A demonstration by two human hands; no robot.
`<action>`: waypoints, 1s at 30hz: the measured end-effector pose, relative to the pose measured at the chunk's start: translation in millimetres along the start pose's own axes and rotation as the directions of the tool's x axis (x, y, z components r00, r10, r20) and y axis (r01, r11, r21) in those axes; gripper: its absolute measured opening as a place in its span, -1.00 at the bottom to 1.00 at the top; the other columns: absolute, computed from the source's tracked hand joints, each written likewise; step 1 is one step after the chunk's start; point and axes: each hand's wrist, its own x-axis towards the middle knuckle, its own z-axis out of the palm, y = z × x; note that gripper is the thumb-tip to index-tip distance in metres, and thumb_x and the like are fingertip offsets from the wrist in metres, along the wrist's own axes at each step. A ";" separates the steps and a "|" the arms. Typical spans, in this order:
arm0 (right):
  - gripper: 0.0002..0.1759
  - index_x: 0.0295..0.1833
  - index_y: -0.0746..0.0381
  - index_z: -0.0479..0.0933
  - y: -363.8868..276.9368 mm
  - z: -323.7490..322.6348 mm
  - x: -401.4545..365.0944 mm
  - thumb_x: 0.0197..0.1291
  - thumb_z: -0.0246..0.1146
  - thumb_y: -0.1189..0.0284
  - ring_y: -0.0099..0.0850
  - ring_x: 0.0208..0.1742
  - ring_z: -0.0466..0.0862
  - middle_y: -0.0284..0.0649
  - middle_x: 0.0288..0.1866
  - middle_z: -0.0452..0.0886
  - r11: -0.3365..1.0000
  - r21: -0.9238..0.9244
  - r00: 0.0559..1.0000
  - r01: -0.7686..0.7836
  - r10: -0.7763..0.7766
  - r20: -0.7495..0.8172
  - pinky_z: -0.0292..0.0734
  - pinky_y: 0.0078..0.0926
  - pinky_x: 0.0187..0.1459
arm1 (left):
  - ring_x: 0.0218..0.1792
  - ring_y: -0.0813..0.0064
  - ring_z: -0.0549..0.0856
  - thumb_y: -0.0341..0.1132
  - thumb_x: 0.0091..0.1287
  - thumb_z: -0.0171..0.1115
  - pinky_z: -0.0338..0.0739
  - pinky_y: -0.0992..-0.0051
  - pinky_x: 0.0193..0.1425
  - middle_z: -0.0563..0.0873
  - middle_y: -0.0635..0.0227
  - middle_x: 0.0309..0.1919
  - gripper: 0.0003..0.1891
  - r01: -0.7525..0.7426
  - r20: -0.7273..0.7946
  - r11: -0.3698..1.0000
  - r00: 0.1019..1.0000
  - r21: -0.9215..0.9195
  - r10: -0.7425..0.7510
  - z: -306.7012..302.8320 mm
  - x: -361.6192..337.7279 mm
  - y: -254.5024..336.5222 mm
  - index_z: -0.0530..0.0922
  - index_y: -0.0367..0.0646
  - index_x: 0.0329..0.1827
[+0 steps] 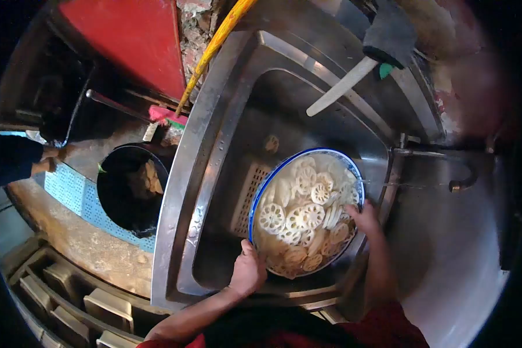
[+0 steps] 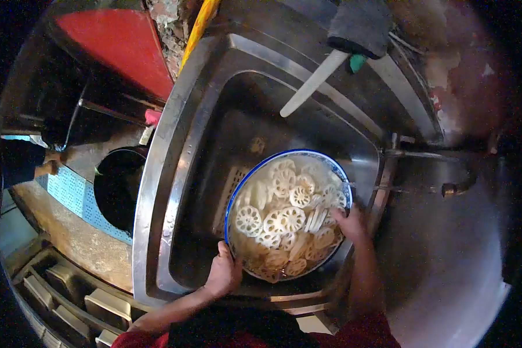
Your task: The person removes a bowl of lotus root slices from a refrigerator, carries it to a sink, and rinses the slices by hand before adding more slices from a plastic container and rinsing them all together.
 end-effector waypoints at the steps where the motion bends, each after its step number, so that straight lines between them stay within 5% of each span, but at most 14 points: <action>1: -0.32 -0.02 0.39 0.47 4.2 -4.2 3.3 -0.04 0.28 0.00 0.11 -0.06 0.56 0.18 -0.13 0.57 0.992 -0.119 0.999 0.034 -0.030 0.039 0.40 -0.12 0.09 | -0.39 -0.32 0.54 -0.43 0.20 0.03 0.41 -0.09 -0.30 0.53 -0.33 -0.43 -0.62 0.021 0.045 1.000 0.999 -0.015 -0.020 -0.1 1.0 -1.6 0.09 -0.43 -0.06; 2: -0.42 -0.08 0.35 0.52 -59.8 -41.7 -16.5 -0.03 0.29 0.04 0.05 -0.09 0.58 0.11 -0.18 0.60 0.909 -0.403 0.995 0.102 -0.102 0.022 0.43 -0.16 0.06 | -0.36 -0.33 0.54 -0.42 0.19 0.04 0.41 -0.10 -0.28 0.52 -0.36 -0.38 -0.61 0.044 0.088 0.999 0.995 -0.024 -0.042 -0.3 2.7 -3.4 0.08 -0.43 -0.05; 5: -0.62 -0.08 0.29 0.53 -172.6 -71.4 -34.1 0.07 0.26 0.26 -0.04 -0.13 0.61 0.00 -0.18 0.62 0.927 -0.057 0.913 0.371 -0.375 -0.157 0.47 -0.25 -0.02 | -0.28 -0.34 0.53 -0.38 0.18 0.04 0.41 -0.08 -0.17 0.50 -0.40 -0.29 -0.58 0.037 0.107 0.999 0.994 -0.014 -0.035 4.0 1.6 -10.0 0.09 -0.41 -0.03; 7: -0.75 -0.11 0.29 0.52 -230.4 -53.1 -18.3 0.10 0.24 0.41 -0.03 -0.16 0.59 0.01 -0.22 0.61 0.728 0.180 0.749 0.662 -0.629 -0.210 0.49 -0.27 -0.10 | -0.25 -0.34 0.53 -0.35 0.18 0.05 0.42 -0.07 -0.13 0.50 -0.39 -0.26 -0.56 0.072 0.108 0.996 0.992 -0.045 -0.066 -1.4 1.7 1.5 0.09 -0.40 -0.01; 9: -0.74 -0.15 0.31 0.52 -285.3 -23.7 8.5 0.10 0.25 0.37 0.03 -0.12 0.57 0.09 -0.21 0.58 0.660 0.186 0.672 0.728 -0.740 -0.003 0.48 -0.15 -0.11 | -0.21 -0.34 0.53 -0.33 0.18 0.05 0.42 -0.05 -0.08 0.49 -0.39 -0.22 -0.55 0.116 0.103 0.989 0.989 -0.095 -0.106 0.2 1.2 2.8 0.09 -0.40 0.00; 10: -0.70 -0.12 0.30 0.54 -312.5 -9.7 27.2 0.09 0.24 0.34 0.02 -0.06 0.57 0.10 -0.14 0.58 0.778 -0.032 0.757 0.628 -0.600 0.260 0.48 -0.15 -0.06 | -0.21 -0.34 0.53 -0.34 0.16 0.09 0.43 -0.03 -0.10 0.51 -0.36 -0.24 -0.53 0.095 0.084 0.991 0.993 -0.093 -0.088 2.8 1.0 -1.4 0.09 -0.38 0.01; 11: -0.68 -0.18 0.29 0.59 -321.7 14.1 51.5 0.04 0.27 0.27 -0.03 -0.11 0.61 0.07 -0.23 0.61 0.797 -0.173 0.800 0.579 -0.515 0.306 0.51 -0.21 -0.07 | -0.21 -0.34 0.53 -0.36 0.14 0.14 0.43 -0.02 -0.12 0.53 -0.33 -0.26 -0.51 0.075 0.064 0.993 0.995 -0.089 -0.070 3.6 0.7 -4.9 0.10 -0.36 0.03; 12: -0.64 -0.15 0.21 0.61 -321.8 49.0 90.1 0.06 0.23 0.17 -0.04 -0.08 0.60 0.01 -0.17 0.63 0.616 -0.425 0.747 0.663 -0.504 0.434 0.52 -0.24 -0.07 | -0.21 -0.34 0.53 -0.36 0.14 0.14 0.43 -0.02 -0.12 0.53 -0.33 -0.26 -0.51 0.082 0.060 0.991 0.995 -0.103 -0.076 1.4 1.1 -4.7 0.10 -0.36 0.03; 13: -0.60 -0.17 0.15 0.63 -305.1 95.1 147.3 0.05 0.19 0.07 -0.10 -0.08 0.62 -0.09 -0.16 0.65 0.189 -0.540 0.548 0.820 -0.529 0.647 0.54 -0.27 -0.10 | -0.17 -0.32 0.53 -0.29 0.16 0.12 0.43 -0.01 -0.05 0.51 -0.33 -0.18 -0.49 0.111 0.113 0.980 0.989 -0.167 -0.093 -3.5 2.1 -1.8 0.10 -0.37 0.04; 14: -0.55 -0.09 0.11 0.62 -295.9 93.2 146.7 0.09 0.14 0.02 -0.21 -0.10 0.65 -0.17 -0.20 0.68 0.255 -0.496 0.515 0.830 -0.691 0.507 0.54 -0.29 -0.11 | -0.13 -0.31 0.53 -0.23 0.17 0.10 0.42 0.00 0.01 0.48 -0.33 -0.09 -0.47 0.141 0.165 0.963 0.981 -0.230 -0.104 -7.9 2.7 0.0 0.11 -0.38 0.05; 15: -0.54 0.03 0.04 0.57 -323.4 74.5 150.2 0.12 0.09 0.03 -0.32 -0.01 0.62 -0.22 -0.08 0.65 0.346 -0.365 0.465 0.864 -0.272 0.843 0.51 -0.33 -0.01 | -0.13 -0.31 0.53 -0.23 0.17 0.10 0.42 0.00 0.01 0.48 -0.33 -0.09 -0.47 0.149 0.164 0.958 0.980 -0.245 -0.110 -10.7 1.3 1.3 0.11 -0.38 0.05; 23: -0.53 0.06 0.05 0.55 -394.7 127.6 152.1 0.12 0.11 0.04 -0.32 0.01 0.60 -0.23 -0.04 0.63 0.459 -0.355 0.501 0.814 -0.248 0.829 0.50 -0.32 0.01 | 0.28 -0.13 0.30 -0.08 0.09 0.25 0.31 0.26 0.30 0.09 -0.30 0.31 0.04 0.239 0.249 0.923 0.954 -0.303 -0.166 0.2 -5.4 3.3 -0.26 -0.46 0.38; 27: -0.53 0.07 0.05 0.54 -371.0 117.6 144.5 0.11 0.12 0.05 -0.32 0.02 0.60 -0.23 -0.02 0.62 0.560 -0.327 0.540 0.761 -0.270 0.797 0.50 -0.32 0.02 | 0.26 -0.02 0.31 -0.10 0.02 0.37 0.25 0.29 0.32 0.29 -0.22 0.18 -0.02 0.249 0.154 0.922 0.965 -0.295 -0.212 -2.1 -12.0 9.8 -0.05 -0.42 0.34; 30: -0.52 0.08 0.05 0.53 -350.2 97.9 138.8 0.11 0.13 0.05 -0.32 0.03 0.59 -0.24 0.00 0.60 0.631 -0.299 0.577 0.716 -0.295 0.761 0.50 -0.31 0.02 | 0.33 -0.10 0.24 -0.07 0.04 0.30 0.22 0.32 0.37 0.05 -0.30 0.33 0.09 0.266 0.288 0.931 0.938 -0.252 -0.190 -7.1 -9.8 9.1 -0.27 -0.50 0.38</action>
